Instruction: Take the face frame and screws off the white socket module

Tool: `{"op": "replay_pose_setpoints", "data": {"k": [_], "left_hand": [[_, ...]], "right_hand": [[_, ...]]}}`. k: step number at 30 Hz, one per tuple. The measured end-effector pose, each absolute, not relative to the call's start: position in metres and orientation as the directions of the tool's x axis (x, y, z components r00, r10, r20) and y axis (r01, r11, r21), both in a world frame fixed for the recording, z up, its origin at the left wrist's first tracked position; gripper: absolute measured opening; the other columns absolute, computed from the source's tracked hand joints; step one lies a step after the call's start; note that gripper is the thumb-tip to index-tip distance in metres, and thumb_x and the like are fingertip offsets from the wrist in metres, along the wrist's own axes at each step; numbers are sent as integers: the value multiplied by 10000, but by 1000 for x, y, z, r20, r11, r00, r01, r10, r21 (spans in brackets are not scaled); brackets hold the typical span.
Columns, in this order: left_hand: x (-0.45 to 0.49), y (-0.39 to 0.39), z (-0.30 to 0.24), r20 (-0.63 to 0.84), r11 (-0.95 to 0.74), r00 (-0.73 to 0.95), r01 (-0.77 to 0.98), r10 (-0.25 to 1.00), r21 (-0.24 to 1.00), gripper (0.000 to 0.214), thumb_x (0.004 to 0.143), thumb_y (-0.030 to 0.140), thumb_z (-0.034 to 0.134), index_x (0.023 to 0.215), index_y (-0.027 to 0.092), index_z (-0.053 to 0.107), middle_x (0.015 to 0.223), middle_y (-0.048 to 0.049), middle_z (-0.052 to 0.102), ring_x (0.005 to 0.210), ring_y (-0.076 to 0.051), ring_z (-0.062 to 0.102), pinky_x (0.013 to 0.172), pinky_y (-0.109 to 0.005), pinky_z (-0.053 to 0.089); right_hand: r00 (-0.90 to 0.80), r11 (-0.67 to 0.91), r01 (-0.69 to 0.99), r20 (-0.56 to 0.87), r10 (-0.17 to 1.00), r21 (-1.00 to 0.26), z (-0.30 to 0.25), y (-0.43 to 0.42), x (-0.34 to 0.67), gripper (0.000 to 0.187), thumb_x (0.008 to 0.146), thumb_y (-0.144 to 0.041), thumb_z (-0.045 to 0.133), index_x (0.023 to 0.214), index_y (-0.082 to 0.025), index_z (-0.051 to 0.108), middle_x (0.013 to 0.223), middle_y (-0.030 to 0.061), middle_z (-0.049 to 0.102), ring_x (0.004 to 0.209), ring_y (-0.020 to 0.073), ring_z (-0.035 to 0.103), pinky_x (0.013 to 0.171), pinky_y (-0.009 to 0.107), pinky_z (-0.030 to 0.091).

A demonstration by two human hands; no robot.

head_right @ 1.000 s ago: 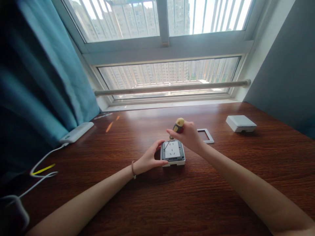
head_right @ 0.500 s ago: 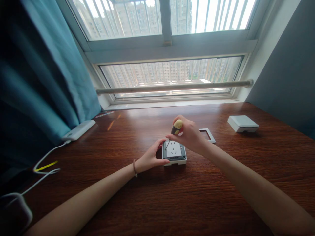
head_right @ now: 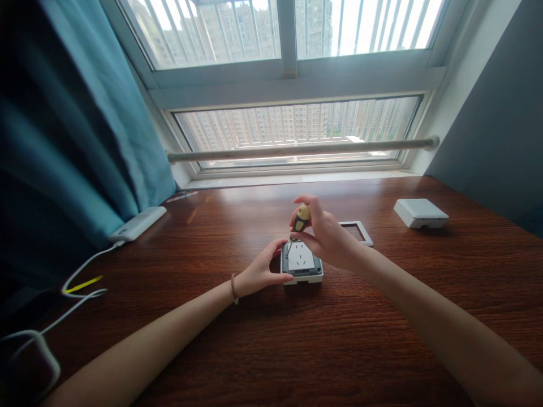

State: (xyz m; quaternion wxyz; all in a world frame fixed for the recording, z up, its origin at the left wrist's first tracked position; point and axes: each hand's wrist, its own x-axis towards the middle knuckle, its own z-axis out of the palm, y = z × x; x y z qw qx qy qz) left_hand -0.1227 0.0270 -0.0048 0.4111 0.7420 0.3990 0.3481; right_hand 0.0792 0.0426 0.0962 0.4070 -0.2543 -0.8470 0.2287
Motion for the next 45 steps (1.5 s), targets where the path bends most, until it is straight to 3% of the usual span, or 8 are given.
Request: {"op": "replay_pose_setpoints", "data": {"k": [18, 24, 29, 31, 35, 38, 42, 45], "left_hand": [[-122, 26, -3, 191, -338, 435, 292, 880, 895, 802, 583, 371, 769, 1266, 197, 385, 1247, -116, 463, 1153, -278, 449, 1008, -447, 356], [-122, 27, -4, 204, -344, 424, 285, 882, 895, 823, 573, 371, 774, 1275, 207, 377, 1255, -117, 456, 1157, -286, 447, 1006, -458, 351], [-122, 27, -5, 199, -347, 432, 297, 880, 890, 809, 581, 387, 766, 1268, 202, 381, 1259, -112, 455, 1168, -286, 437, 1014, -441, 347], [-123, 27, -5, 198, -346, 433, 298, 880, 890, 799, 583, 388, 765, 1261, 196, 387, 1254, -113, 459, 1163, -282, 442, 1016, -437, 346], [-122, 27, -4, 197, -347, 432, 302, 880, 888, 797, 582, 378, 767, 1261, 200, 388, 1246, -110, 468, 1152, -277, 454, 1014, -437, 346], [-122, 27, -3, 203, -353, 431, 303, 879, 885, 798, 578, 372, 770, 1260, 204, 391, 1245, -107, 471, 1154, -282, 451, 1013, -440, 344], [-122, 27, -2, 201, -356, 435, 311, 878, 881, 792, 589, 372, 764, 1263, 201, 385, 1246, -108, 469, 1154, -281, 449, 1004, -430, 355], [-122, 26, -2, 198, -359, 436, 325, 878, 875, 789, 595, 370, 761, 1265, 200, 379, 1244, -108, 468, 1153, -276, 448, 999, -421, 361]], "right_hand": [[-591, 779, 222, 554, 587, -587, 98, 42, 81, 453, 794, -118, 541, 1149, -230, 283, 909, 41, 545, 779, 147, 567, 717, 308, 492], [-637, 733, 158, 498, 588, -662, 99, 38, 80, 399, 806, -141, 534, 1132, -240, 325, 886, 27, 545, 808, 144, 577, 765, 303, 510], [-471, 740, 268, 586, 659, -616, 94, 40, 77, 218, 798, -286, 592, 955, -230, 452, 860, 22, 522, 742, 140, 545, 670, 286, 499], [-388, 714, 296, 603, 697, -635, 93, 41, 77, 232, 772, -313, 627, 944, -225, 499, 849, 21, 527, 746, 147, 556, 677, 293, 504], [-369, 670, 159, 586, 722, -725, 95, 45, 81, 397, 757, -266, 650, 1103, -234, 458, 858, 19, 594, 824, 172, 614, 769, 338, 523], [-456, 661, 54, 570, 684, -749, 99, 48, 84, 317, 810, -219, 580, 1099, -230, 449, 946, 38, 625, 916, 180, 617, 809, 354, 521], [-486, 747, 133, 615, 622, -651, 104, 47, 84, 297, 830, -180, 536, 1118, -238, 495, 1060, 55, 591, 1017, 188, 560, 863, 358, 484], [-395, 809, 323, 707, 586, -490, 105, 45, 82, 298, 767, -238, 631, 1060, -243, 578, 1020, 56, 552, 918, 188, 564, 750, 325, 507]]}}
